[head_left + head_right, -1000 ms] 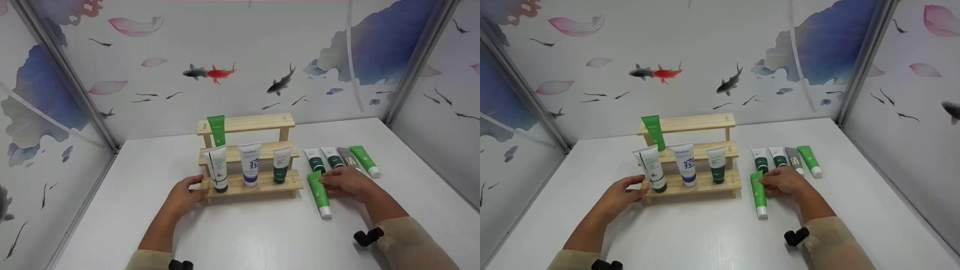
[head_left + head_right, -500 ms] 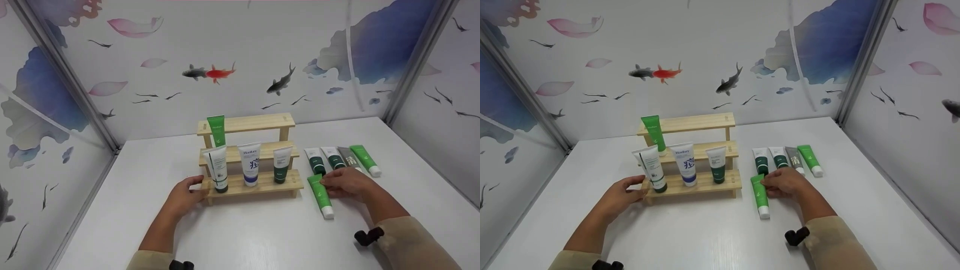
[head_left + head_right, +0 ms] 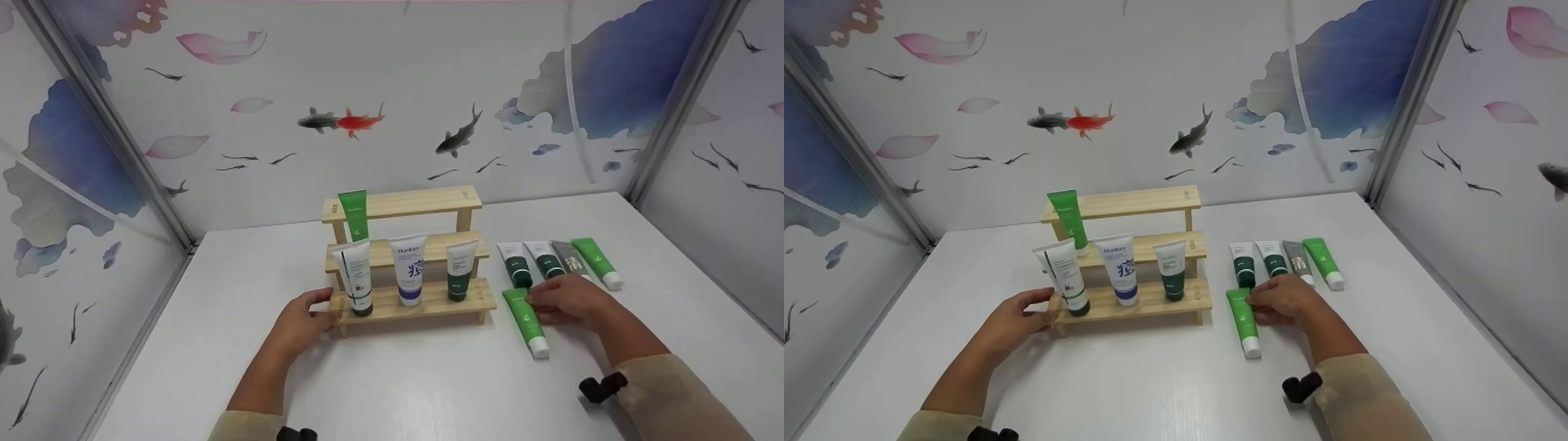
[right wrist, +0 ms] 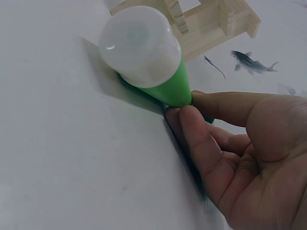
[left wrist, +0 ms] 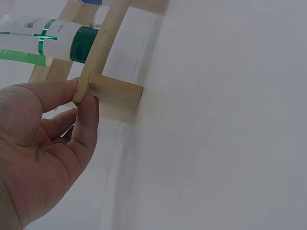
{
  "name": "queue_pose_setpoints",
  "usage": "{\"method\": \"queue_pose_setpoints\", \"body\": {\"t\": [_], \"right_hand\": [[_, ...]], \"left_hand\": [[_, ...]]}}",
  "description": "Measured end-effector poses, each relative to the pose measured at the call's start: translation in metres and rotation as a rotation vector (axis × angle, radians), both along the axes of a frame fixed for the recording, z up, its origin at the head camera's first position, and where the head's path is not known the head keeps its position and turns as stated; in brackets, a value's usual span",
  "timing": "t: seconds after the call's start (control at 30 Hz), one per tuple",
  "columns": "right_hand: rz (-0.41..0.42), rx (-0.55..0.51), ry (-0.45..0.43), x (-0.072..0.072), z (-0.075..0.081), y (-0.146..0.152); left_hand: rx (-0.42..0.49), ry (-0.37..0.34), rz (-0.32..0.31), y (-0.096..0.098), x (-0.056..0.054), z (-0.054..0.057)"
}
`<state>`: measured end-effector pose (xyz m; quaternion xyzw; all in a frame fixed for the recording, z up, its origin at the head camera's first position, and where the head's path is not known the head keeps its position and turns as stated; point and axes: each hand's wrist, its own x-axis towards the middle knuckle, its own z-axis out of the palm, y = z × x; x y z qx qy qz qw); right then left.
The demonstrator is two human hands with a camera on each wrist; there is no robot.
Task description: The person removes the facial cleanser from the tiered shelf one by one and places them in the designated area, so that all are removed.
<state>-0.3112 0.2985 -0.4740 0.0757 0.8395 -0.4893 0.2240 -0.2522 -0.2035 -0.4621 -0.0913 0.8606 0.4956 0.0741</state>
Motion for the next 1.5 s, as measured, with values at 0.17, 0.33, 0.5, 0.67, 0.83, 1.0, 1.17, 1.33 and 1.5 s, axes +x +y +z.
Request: {"method": "queue_pose_setpoints", "body": {"t": [0.17,0.33,0.5,0.67,0.83,1.0,1.17,1.33,1.5], "right_hand": [[-0.005,0.020,-0.005,0.000,0.002,0.002],[-0.010,0.026,0.028,-0.002,0.006,0.004],[-0.036,-0.053,0.093,-0.004,0.012,0.000],[-0.069,-0.160,0.169,0.000,0.022,-0.010],[-0.097,-0.234,0.260,0.007,0.035,-0.025],[-0.082,-0.286,0.327,0.017,0.050,-0.038],[-0.050,-0.335,0.398,0.034,0.066,-0.057],[-0.015,-0.405,0.459,0.052,0.083,-0.081],[0.053,-0.462,0.536,0.064,0.104,-0.104]], "left_hand": [[0.006,-0.008,0.004,0.000,0.000,0.001],[0.005,0.000,0.003,0.000,0.000,0.001],[-0.002,0.002,0.001,-0.001,0.000,0.001],[-0.006,0.008,0.000,-0.001,0.000,0.001],[0.002,0.002,0.006,0.000,0.000,0.001],[0.004,-0.014,0.007,0.001,-0.001,0.001],[-0.004,-0.023,0.009,0.000,-0.001,0.002],[-0.006,-0.032,0.013,0.001,-0.001,0.001],[-0.001,-0.027,0.010,0.001,0.000,0.001]]}}
